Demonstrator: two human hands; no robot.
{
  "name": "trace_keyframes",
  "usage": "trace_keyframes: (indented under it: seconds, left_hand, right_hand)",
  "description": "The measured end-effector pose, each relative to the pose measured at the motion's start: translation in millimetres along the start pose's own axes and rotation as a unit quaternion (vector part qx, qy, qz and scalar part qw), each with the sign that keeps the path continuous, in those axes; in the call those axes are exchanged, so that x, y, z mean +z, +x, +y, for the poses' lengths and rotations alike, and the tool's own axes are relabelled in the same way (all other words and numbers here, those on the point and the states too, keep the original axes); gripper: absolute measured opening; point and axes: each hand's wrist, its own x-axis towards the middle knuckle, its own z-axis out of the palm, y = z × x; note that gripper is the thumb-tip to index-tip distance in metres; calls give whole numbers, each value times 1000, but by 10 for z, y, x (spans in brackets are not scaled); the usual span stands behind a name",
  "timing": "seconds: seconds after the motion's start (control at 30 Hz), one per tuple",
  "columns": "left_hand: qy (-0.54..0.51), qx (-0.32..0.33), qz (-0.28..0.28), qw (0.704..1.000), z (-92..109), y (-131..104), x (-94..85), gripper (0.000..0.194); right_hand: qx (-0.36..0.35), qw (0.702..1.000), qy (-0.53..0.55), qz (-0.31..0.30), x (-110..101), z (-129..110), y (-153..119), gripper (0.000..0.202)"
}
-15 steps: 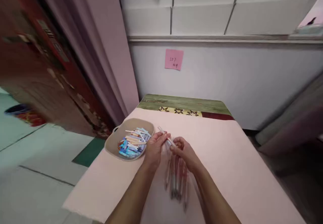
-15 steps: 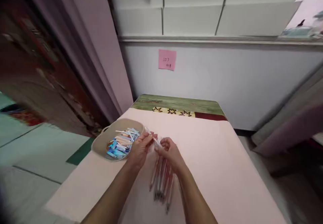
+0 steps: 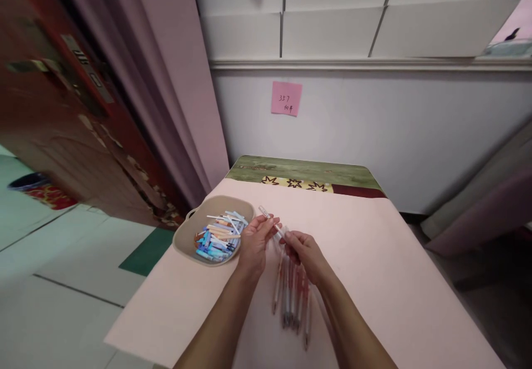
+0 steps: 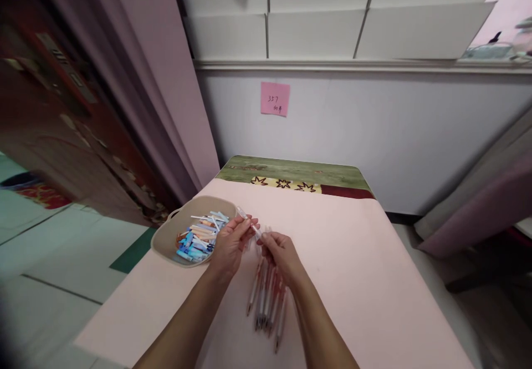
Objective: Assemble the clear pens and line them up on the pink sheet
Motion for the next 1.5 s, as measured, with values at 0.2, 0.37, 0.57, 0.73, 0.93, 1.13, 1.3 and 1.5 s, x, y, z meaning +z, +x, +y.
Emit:
trace_keyframes:
  seconds: [0.2, 0.37, 0.57, 0.73, 0.93, 1.13, 1.3, 1.5]
  left_hand:
    - [-8, 26, 29, 999, -33, -41, 58, 32]
    - [-7, 16, 14, 1000, -4, -44, 85, 33]
    - [-15, 24, 23, 999, 30, -35, 79, 32]
    - [-9, 26, 16, 999, 30, -39, 82, 32]
    - [23, 112, 60, 992, 173, 33, 50, 32]
    - [433, 143, -1, 890, 122, -59, -206, 15]
    - [725, 88, -29, 683, -136, -251, -376, 10]
    - [769, 70, -40, 634, -127, -315, -378, 20]
  right_hand:
    - [-48, 998, 0, 31, -25, -1, 11, 44]
    - [24, 1000, -13, 1, -8, -11, -18, 55]
    - [-27, 999, -5, 21, -43, -14, -6, 44]
    - [13, 1000, 17, -20, -44, -3, -9, 46]
    - [20, 996, -83, -22, -172, 9, 37, 40]
    - [-12, 989, -39, 142, -238, 4, 72, 36]
    - [-7, 987, 3, 160, -202, -6, 63, 41]
    - [-12, 989, 17, 143, -187, 27, 74, 34]
